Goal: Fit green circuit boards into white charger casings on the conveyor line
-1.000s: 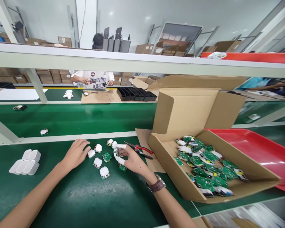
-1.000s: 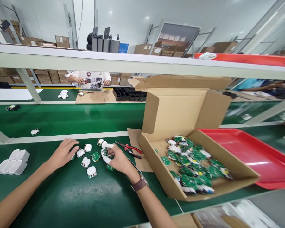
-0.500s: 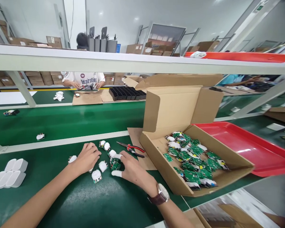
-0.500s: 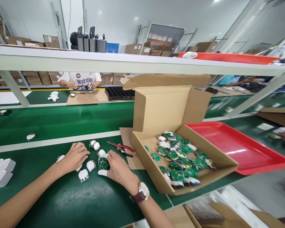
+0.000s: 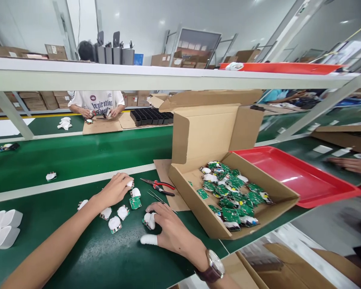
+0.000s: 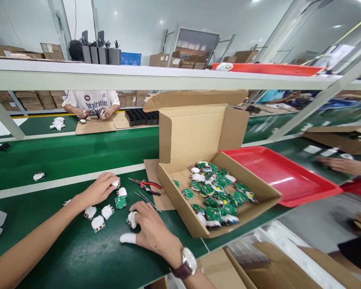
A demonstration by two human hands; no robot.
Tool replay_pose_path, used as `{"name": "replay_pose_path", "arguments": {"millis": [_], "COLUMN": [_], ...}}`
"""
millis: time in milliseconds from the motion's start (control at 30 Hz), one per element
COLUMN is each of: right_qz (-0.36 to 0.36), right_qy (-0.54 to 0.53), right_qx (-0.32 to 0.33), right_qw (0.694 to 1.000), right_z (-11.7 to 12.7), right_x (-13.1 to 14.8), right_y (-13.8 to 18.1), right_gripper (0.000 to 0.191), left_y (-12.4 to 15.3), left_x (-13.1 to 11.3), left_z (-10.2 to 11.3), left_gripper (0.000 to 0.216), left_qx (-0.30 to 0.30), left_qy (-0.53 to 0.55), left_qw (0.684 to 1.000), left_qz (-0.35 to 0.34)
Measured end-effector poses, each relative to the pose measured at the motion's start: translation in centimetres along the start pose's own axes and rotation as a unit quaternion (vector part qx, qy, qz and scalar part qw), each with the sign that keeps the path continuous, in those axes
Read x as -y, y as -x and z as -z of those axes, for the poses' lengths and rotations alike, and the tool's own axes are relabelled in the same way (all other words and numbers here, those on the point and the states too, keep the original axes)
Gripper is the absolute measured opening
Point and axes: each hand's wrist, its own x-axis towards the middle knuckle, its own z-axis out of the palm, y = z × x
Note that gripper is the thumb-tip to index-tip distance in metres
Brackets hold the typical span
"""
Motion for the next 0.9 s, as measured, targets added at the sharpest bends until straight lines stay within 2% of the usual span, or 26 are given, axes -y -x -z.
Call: {"name": "replay_pose_path", "arguments": {"millis": [100,167,233,333,400,500,567,633,733,800,833,900], "right_qz": [-0.002,0.003,0.005,0.004,0.002,-0.026,-0.058,-0.084,-0.092,-0.058,-0.031,0.017], "right_qy": [0.002,0.031,0.051,0.046,0.034,0.015,0.007,0.007,0.012,0.003,0.000,0.001], "right_qx": [-0.040,-0.031,-0.014,-0.011,-0.013,-0.021,-0.029,-0.037,-0.042,-0.026,-0.013,0.007], "right_qw": [0.999,0.999,0.999,0.999,0.999,0.999,0.998,0.996,0.995,0.998,0.999,1.000], "right_z": [-0.2,-0.8,-1.5,-2.1,-2.2,-2.2,-2.0,-1.8,-1.2,-1.1,-1.2,-1.5], "right_x": [-0.1,-0.2,-0.1,0.2,0.2,-0.1,-0.7,-1.2,-1.1,-0.6,-0.2,0.4], "right_y": [-1.4,-3.1,-4.5,-5.5,-5.4,-5.1,-5.2,-5.4,-5.0,-4.3,-3.9,-3.4], "right_gripper": [0.027,0.036,0.028,0.010,0.011,0.011,0.014,0.020,0.018,0.017,0.024,0.038], "left_y": [0.4,1.1,2.0,3.7,4.9,6.4,7.2,7.9,9.7,11.7,12.9,15.2], "left_x": [-0.6,-0.8,-0.7,-0.4,-0.3,-0.3,-0.2,0.2,1.5,2.7,3.3,4.2], "left_z": [1.3,1.6,1.4,0.7,0.3,0.1,0.5,1.7,4.4,6.1,6.7,6.9], "left_gripper": [0.036,0.042,0.041,0.032,0.024,0.016,0.017,0.021,0.016,0.018,0.024,0.043], "left_qx": [-0.043,-0.035,-0.011,-0.014,-0.023,-0.002,0.005,-0.032,-0.157,-0.202,-0.195,-0.131], "left_qy": [0.043,0.047,0.028,-0.009,-0.025,-0.042,-0.050,-0.047,-0.028,-0.027,-0.031,-0.040], "left_qw": [0.996,0.996,0.998,0.999,0.998,0.999,0.998,0.998,0.987,0.977,0.975,0.979], "left_qz": [0.058,0.072,0.058,0.050,0.045,-0.005,-0.038,-0.042,0.010,0.069,0.100,0.151]}}
